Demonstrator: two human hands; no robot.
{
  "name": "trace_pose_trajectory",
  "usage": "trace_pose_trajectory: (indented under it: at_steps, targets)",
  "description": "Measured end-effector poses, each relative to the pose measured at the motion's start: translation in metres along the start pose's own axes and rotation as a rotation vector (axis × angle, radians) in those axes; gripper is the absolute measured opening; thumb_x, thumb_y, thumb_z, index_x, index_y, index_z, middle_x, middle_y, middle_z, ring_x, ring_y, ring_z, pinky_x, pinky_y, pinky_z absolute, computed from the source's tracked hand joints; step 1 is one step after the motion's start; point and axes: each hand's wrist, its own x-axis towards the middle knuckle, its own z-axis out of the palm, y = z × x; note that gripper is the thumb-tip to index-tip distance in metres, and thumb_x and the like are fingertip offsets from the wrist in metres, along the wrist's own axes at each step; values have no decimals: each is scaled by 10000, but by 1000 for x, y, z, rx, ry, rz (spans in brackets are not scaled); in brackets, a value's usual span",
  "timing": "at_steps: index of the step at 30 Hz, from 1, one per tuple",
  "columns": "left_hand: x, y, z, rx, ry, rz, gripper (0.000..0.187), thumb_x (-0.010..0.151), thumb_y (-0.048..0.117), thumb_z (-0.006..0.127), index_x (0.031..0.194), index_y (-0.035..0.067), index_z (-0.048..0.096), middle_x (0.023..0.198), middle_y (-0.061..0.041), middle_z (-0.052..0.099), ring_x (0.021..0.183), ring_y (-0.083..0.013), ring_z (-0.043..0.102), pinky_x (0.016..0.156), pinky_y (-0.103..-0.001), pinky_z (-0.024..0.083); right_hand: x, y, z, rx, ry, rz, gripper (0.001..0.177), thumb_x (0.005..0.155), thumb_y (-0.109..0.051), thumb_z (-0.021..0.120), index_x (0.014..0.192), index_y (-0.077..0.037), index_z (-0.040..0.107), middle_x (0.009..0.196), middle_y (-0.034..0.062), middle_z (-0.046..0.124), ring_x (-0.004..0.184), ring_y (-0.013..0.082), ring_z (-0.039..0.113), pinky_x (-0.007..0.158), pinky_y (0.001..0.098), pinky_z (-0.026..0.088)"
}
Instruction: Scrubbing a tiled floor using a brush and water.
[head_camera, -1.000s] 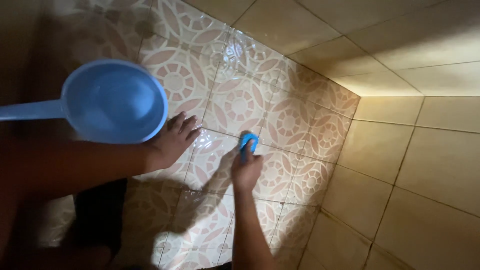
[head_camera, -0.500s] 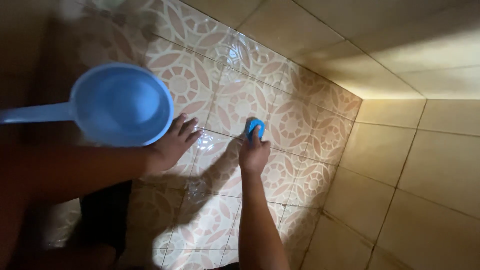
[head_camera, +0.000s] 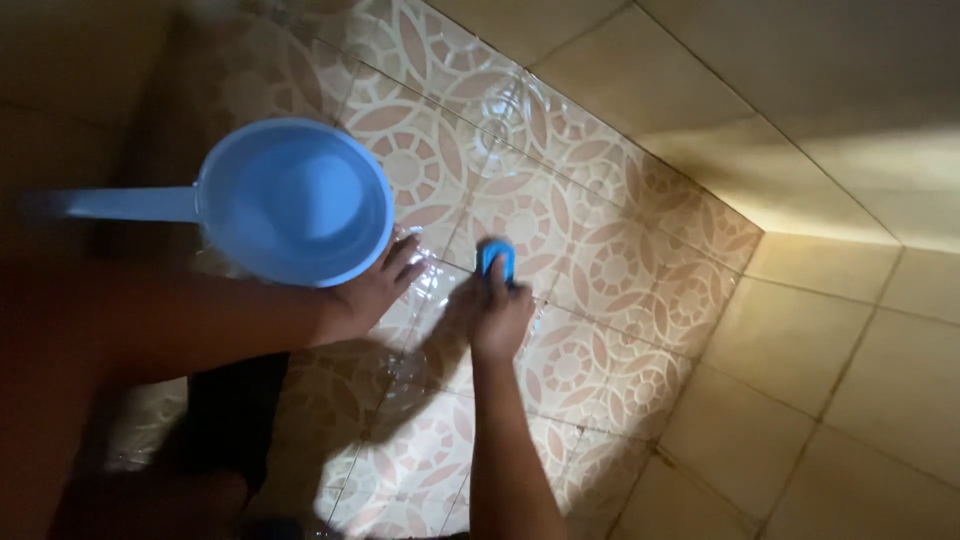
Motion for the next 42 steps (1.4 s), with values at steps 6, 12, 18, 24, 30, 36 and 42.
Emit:
trace_pose_trajectory:
  at_steps: [6, 12, 18, 24, 30, 36, 42]
  targets:
    - [1, 7, 8, 65, -29, -53, 643, 935, 273, 671, 1536, 249, 444, 1671, -155, 314, 1506, -477, 325, 1208, -680, 221, 28, 52, 17, -600, 227, -485, 571, 854, -341, 759, 1412, -320, 639, 940, 192, 608, 844, 472, 681, 785, 504, 563]
    - [-4, 3, 7, -11, 249, -159, 357, 967, 220, 632, 1322, 240, 656, 1607, -84, 482, 1396, -346, 530, 1128, -576, 362, -29, 100, 40, -552, -37, -486, 516, 928, -387, 721, 1421, -456, 586, 1184, 206, 628, 1083, 442, 656, 915, 442, 574]
    - [-12, 7, -12, 30, 116, -111, 451, 997, 285, 576, 1447, 275, 565, 1661, -52, 395, 1491, -316, 418, 1215, -590, 271, 20, 101, 65, -696, 13, -549, 567, 927, -441, 668, 1475, -453, 522, 1105, 134, 617, 993, 416, 669, 833, 471, 589]
    - [-13, 8, 20, 49, 108, -175, 497, 997, 270, 563, 1490, 227, 516, 1637, -121, 415, 1475, -355, 431, 1231, -605, 264, 9, 22, 59, -676, 115, -546, 524, 933, -452, 682, 1442, -368, 595, 1047, 111, 594, 954, 385, 665, 820, 444, 590]
    - [-33, 40, 102, 12, 264, -255, 503, 942, 170, 589, 1432, 58, 570, 1449, -264, 561, 1372, -470, 519, 1172, -664, 334, -58, 33, 58, -625, -21, -740, 763, 761, -429, 777, 1482, -338, 546, 1187, 180, 612, 973, 426, 668, 788, 475, 566]
    - [-53, 24, 93, 154, 137, -152, 675, 899, 259, 647, 1524, 74, 475, 1529, -258, 473, 1399, -492, 467, 1149, -707, 336, -30, 27, 83, -751, -16, -772, 728, 781, -362, 730, 1484, -387, 541, 1182, 138, 592, 972, 397, 644, 758, 511, 568]
    - [-44, 27, 105, 33, 322, -236, 532, 958, 219, 646, 1458, 53, 576, 1458, -180, 581, 1349, -435, 535, 1162, -614, 391, -6, 21, 101, -736, 87, -698, 528, 914, -423, 688, 1431, -442, 579, 1124, 87, 610, 993, 354, 657, 760, 490, 577]
